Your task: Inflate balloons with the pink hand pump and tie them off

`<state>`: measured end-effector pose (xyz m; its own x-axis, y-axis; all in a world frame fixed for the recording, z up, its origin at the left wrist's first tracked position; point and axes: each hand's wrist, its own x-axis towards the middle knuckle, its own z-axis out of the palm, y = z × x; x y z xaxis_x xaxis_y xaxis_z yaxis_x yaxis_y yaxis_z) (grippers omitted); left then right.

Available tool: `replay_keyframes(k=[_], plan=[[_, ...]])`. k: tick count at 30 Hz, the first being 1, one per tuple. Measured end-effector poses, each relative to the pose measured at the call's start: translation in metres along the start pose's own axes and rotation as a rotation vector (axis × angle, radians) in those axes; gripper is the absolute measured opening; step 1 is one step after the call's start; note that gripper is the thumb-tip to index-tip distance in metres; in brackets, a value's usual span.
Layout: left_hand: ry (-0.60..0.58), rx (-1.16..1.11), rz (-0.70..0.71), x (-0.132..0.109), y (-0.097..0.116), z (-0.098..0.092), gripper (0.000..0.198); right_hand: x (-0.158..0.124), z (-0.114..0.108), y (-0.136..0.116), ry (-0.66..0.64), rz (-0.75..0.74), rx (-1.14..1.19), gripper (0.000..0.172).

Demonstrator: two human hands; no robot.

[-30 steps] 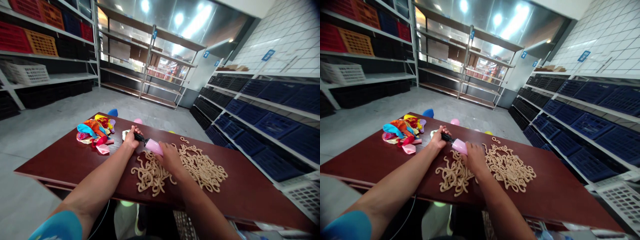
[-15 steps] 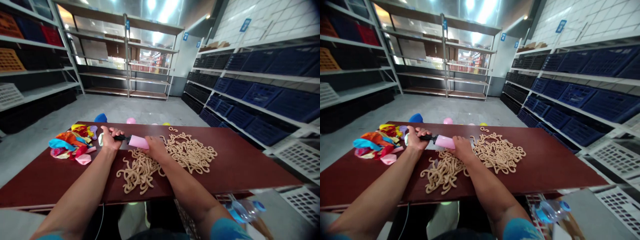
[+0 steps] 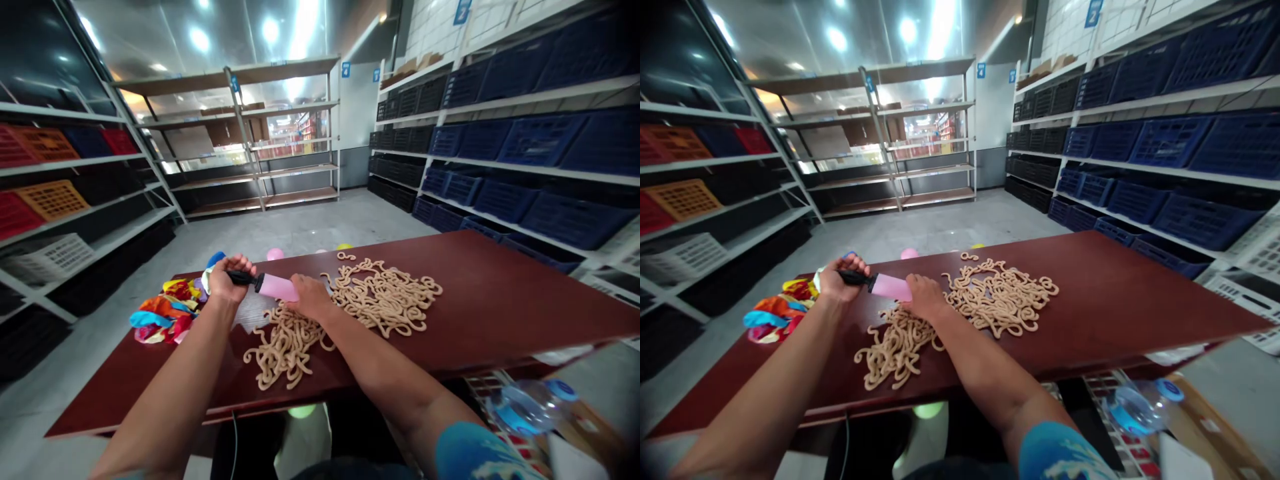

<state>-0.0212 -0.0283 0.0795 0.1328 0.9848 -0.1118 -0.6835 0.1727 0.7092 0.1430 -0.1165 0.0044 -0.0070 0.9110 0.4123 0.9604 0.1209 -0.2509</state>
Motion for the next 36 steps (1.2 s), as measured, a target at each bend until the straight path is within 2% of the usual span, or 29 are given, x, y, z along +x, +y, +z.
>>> replay_keyframes(k=[3, 7, 15, 17, 19, 23, 33, 36], plan=[[-0.05, 0.025, 0.069, -0.006, 0.001, 0.01, 0.047, 0.001, 0.005, 0.001, 0.035, 0.012, 0.043, 0.037], [-0.033, 0.085, 0.153, -0.007, 0.013, 0.027, 0.049, 0.004, 0.007, 0.006, 0.079, 0.032, 0.091, 0.032], [0.053, 0.164, 0.264, 0.009, 0.087, 0.052, 0.041, 0.011, 0.006, 0.023, 0.104, 0.133, 0.09, 0.035], [0.054, 0.159, 0.272, 0.011, 0.1, 0.056, 0.04, 0.012, 0.008, 0.025, 0.107, 0.124, 0.098, 0.034], [0.049, 0.155, 0.288, 0.012, 0.104, 0.057, 0.039, 0.013, 0.01, 0.027, 0.095, 0.13, 0.106, 0.034], [0.062, 0.134, 0.316, 0.012, 0.088, 0.055, 0.039, 0.012, 0.013, 0.03, 0.037, 0.158, 0.12, 0.034], [-0.025, 0.098, 0.167, 0.003, -0.01, 0.048, 0.042, 0.009, 0.015, 0.025, 0.007, 0.154, 0.144, 0.042], [-0.039, 0.094, 0.155, 0.003, -0.023, 0.049, 0.041, 0.008, 0.013, 0.025, 0.024, 0.131, 0.138, 0.043]])
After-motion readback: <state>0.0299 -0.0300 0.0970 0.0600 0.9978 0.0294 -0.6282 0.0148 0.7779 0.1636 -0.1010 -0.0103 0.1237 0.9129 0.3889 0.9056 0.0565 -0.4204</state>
